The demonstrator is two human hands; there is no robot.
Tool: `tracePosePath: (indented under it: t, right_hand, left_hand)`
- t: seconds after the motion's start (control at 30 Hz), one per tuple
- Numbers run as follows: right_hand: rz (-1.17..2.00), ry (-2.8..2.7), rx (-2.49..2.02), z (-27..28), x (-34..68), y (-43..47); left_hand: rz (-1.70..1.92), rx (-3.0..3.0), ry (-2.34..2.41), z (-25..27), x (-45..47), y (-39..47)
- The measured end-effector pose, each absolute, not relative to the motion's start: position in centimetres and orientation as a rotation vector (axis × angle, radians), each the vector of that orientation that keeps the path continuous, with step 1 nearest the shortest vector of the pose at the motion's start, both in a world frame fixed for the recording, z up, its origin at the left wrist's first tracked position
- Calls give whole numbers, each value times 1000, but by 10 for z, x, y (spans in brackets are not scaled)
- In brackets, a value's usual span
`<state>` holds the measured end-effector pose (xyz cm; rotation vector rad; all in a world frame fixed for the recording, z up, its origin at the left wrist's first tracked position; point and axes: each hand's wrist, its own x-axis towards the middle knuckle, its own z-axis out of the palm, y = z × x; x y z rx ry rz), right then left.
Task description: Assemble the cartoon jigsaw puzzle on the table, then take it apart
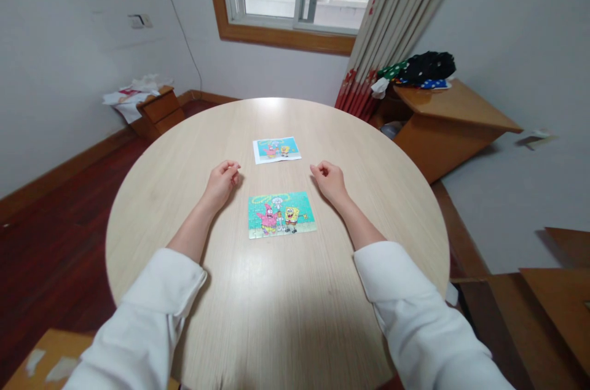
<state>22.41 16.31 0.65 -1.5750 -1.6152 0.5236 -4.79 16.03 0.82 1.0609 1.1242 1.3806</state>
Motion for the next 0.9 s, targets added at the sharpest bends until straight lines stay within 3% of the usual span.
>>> tracePosePath:
  t: [0.17,0.33,0.73,0.9]
  right_hand:
    - [277,-2250,-1411,28,185,122]
    - [233,-2645,-1312,35,151,80]
    - [310,-2672,-1532,16,159,114]
    - [276,-2674,-1536,17,162,125]
  left_hand:
    - [1373,918,1015,10,-50,162]
    - [1371,922,998,9,-51,163]
    - [1372,920,1011,7,-51,165]
    - [1352,1291,1258,6,-40,158]
